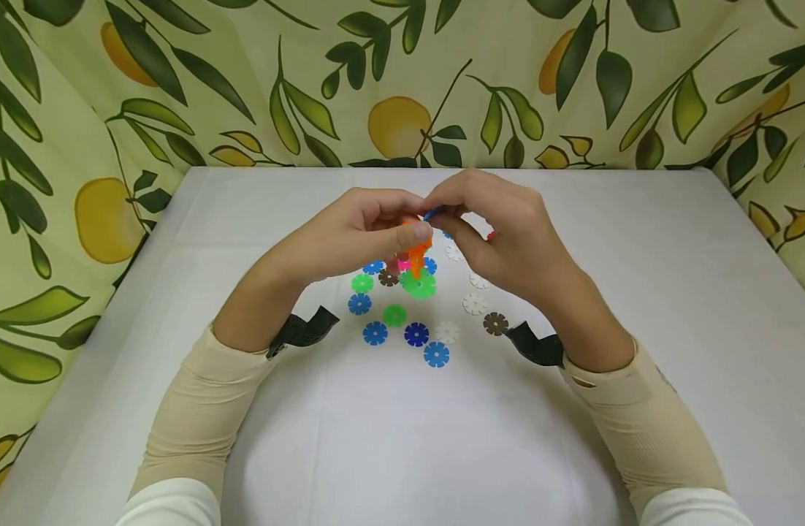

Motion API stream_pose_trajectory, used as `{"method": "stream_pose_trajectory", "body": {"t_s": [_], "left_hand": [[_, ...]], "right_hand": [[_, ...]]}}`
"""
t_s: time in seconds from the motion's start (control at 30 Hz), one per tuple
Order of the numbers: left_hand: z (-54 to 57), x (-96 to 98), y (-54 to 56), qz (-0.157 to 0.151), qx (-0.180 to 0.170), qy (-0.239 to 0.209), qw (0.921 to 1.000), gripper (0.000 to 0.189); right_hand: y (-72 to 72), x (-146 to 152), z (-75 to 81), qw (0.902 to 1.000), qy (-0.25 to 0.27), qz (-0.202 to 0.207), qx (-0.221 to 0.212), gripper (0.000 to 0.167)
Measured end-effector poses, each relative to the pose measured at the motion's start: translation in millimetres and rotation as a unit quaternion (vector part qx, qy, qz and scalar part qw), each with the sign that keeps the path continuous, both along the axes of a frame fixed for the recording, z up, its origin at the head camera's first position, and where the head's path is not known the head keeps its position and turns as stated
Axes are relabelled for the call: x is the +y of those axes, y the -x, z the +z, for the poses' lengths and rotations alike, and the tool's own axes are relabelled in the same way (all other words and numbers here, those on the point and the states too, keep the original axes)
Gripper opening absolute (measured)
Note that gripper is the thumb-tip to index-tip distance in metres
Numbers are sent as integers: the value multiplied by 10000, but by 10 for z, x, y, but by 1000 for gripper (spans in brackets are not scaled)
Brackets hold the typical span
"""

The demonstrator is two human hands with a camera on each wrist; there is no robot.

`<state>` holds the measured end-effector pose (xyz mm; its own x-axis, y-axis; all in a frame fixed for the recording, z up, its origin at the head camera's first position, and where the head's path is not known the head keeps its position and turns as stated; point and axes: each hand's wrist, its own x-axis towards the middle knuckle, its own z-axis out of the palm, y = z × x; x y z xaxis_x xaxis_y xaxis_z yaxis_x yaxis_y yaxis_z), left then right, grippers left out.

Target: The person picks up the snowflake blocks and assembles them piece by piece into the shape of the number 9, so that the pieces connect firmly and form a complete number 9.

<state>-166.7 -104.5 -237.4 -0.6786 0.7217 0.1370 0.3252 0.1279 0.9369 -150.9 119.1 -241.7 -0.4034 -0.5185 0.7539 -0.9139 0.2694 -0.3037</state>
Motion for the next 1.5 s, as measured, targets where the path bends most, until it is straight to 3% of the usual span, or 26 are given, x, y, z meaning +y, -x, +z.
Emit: {"method": "stream_pose_trajectory", "body": {"t_s": [0.1, 0.2, 0.3, 0.37, 0.47, 0.53, 0.77, 0.9, 1.03, 1.17, 1.33, 1.5], "left_hand": [[2, -11, 15, 27, 274, 213, 9994, 30], [25, -43, 33, 434, 684, 656, 9946, 31], [54, -83, 45, 866, 865, 990, 9875, 32], [72, -112, 45, 1077, 917, 1053, 9843, 33], [95, -157, 33, 1211, 1038, 978, 9823, 34], [110, -178, 20, 1232, 1159, 895, 9815, 35], [139, -179, -14, 1157, 1254, 675, 9830, 36], [105, -170, 3, 991, 1321, 555, 9847, 36], [80, -160, 18, 970, 1498, 394, 9832, 39], [76, -160, 17, 1005, 1586, 205, 9820, 42], [71, -162, 7, 817, 1312, -187, 9878, 40], [89, -156, -3, 588, 1028, -560, 9914, 40]], "right_hand": [[1, -10, -5, 9999, 104, 34, 22, 21], [21, 19, -10, 9997, 96, -214, -40, 22], [50, 72, -41, 9948, -561, -597, -603, 17], [70, 71, -95, 9809, -1422, -696, -1129, 13], [98, -26, -236, 9463, -2603, -523, -1846, 14], [95, -136, -343, 9272, -3093, -289, -2093, 18], [-79, -468, -657, 8806, -4160, 665, -2167, 33], [-187, -558, -736, 8699, -4483, 737, -1921, 32], [-208, -551, -707, 8558, -4706, 520, -2084, 31], [-99, -478, -663, 8409, -4817, -7, -2468, 27], [88, -365, -667, 8370, -4751, -886, -2566, 10], [184, -273, -665, 8287, -4709, -1314, -2725, 21]]}}
